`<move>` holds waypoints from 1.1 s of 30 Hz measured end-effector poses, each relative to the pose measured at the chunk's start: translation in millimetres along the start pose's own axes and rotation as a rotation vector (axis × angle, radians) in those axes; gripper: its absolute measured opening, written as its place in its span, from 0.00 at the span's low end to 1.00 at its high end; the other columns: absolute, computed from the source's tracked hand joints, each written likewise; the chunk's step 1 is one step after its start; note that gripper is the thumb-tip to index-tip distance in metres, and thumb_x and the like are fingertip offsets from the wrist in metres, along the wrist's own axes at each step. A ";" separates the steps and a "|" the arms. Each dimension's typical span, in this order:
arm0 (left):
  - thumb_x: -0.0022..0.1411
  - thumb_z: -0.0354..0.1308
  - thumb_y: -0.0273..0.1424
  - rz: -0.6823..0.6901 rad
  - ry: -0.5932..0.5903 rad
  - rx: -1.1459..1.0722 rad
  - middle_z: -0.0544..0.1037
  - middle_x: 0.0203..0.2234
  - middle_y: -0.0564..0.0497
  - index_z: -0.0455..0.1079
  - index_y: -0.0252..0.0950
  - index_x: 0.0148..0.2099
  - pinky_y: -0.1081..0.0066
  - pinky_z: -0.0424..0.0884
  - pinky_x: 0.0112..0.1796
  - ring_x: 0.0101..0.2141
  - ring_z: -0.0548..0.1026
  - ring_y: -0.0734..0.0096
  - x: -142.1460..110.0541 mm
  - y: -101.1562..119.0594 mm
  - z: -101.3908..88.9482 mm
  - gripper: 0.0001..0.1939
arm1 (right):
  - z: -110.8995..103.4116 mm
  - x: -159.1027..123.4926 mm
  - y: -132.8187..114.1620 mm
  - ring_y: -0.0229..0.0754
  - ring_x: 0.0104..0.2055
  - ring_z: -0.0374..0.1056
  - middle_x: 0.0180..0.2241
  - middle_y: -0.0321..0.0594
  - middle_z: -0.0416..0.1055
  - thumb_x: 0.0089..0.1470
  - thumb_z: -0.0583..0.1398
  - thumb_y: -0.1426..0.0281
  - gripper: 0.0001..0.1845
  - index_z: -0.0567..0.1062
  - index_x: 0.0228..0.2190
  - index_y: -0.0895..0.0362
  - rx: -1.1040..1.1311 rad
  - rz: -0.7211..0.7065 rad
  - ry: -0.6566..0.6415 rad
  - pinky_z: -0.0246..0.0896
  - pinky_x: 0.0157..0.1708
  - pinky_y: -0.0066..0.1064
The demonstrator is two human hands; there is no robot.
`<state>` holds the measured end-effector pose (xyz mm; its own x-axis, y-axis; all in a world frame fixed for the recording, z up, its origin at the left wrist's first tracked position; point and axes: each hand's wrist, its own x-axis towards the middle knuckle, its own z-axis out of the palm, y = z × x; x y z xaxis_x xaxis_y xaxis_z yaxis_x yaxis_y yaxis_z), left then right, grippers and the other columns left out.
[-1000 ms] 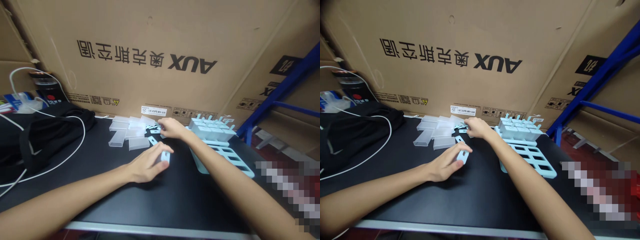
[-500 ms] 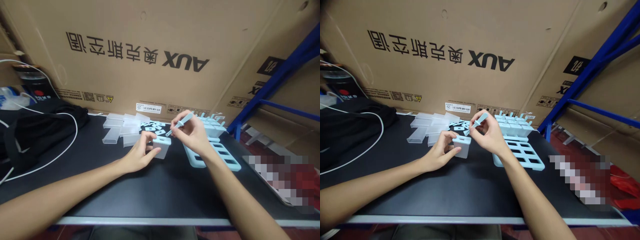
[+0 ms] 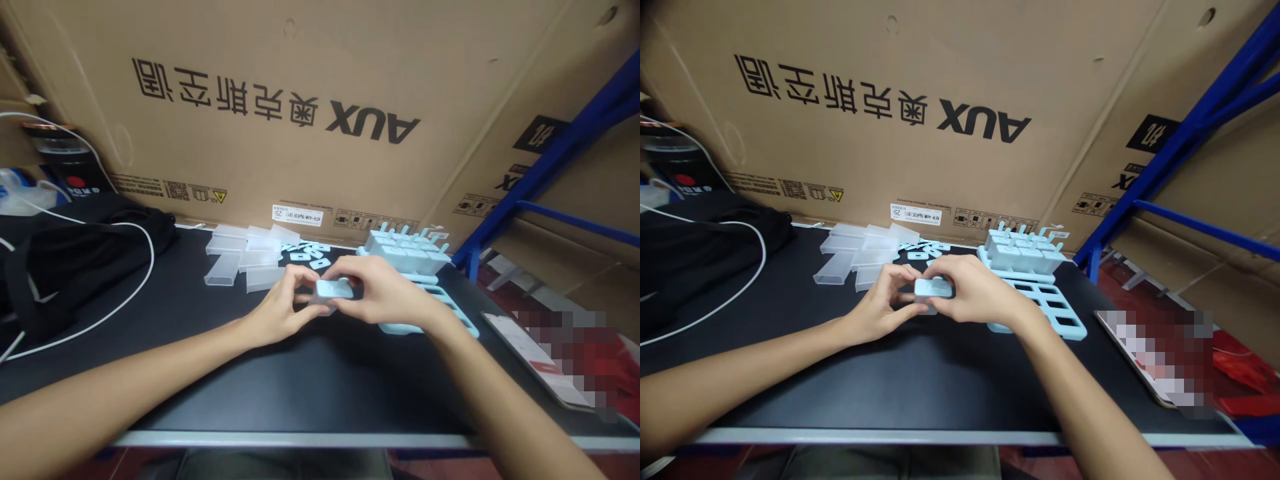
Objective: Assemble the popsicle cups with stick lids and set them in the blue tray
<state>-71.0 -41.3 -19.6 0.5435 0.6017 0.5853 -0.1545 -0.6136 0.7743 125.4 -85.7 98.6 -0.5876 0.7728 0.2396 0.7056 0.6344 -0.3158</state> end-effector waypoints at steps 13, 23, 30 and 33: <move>0.67 0.51 0.32 0.102 -0.392 0.746 0.72 0.40 0.48 0.65 0.38 0.44 0.64 0.68 0.44 0.42 0.70 0.64 3.6 11.8 -7.9 0.05 | -119.1 -92.9 119.7 0.43 0.31 0.73 0.32 0.45 0.79 0.46 0.66 0.74 0.10 0.80 0.35 0.58 -0.551 0.681 -0.175 0.61 0.35 0.32; 0.67 0.49 0.29 0.112 -0.440 0.766 0.71 0.40 0.48 0.66 0.38 0.41 0.68 0.67 0.43 0.41 0.70 0.66 2.2 10.6 -7.4 0.05 | -109.5 -107.6 154.2 0.44 0.37 0.74 0.38 0.45 0.79 0.50 0.63 0.71 0.14 0.81 0.40 0.58 -0.531 0.702 -0.344 0.63 0.39 0.30; 0.67 0.49 0.29 0.121 -0.436 0.764 0.71 0.39 0.48 0.66 0.38 0.40 0.67 0.67 0.42 0.40 0.69 0.66 2.8 9.4 -6.7 0.06 | -109.4 -112.3 146.4 0.42 0.36 0.74 0.37 0.43 0.79 0.51 0.64 0.69 0.14 0.80 0.41 0.56 -0.462 0.717 -0.254 0.63 0.37 0.30; 0.67 0.49 0.29 0.119 -0.439 0.760 0.71 0.39 0.47 0.67 0.38 0.40 0.67 0.68 0.42 0.40 0.70 0.66 2.3 8.6 -5.8 0.06 | -110.7 -114.8 146.1 0.41 0.36 0.74 0.38 0.46 0.79 0.51 0.64 0.70 0.12 0.82 0.39 0.56 -0.386 0.740 -0.249 0.62 0.37 0.31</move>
<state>-75.8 -42.2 -10.2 0.8506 0.3576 0.3855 0.2752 -0.9274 0.2532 339.8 -79.9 126.6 0.0370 0.9913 -0.1261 0.9989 -0.0331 0.0331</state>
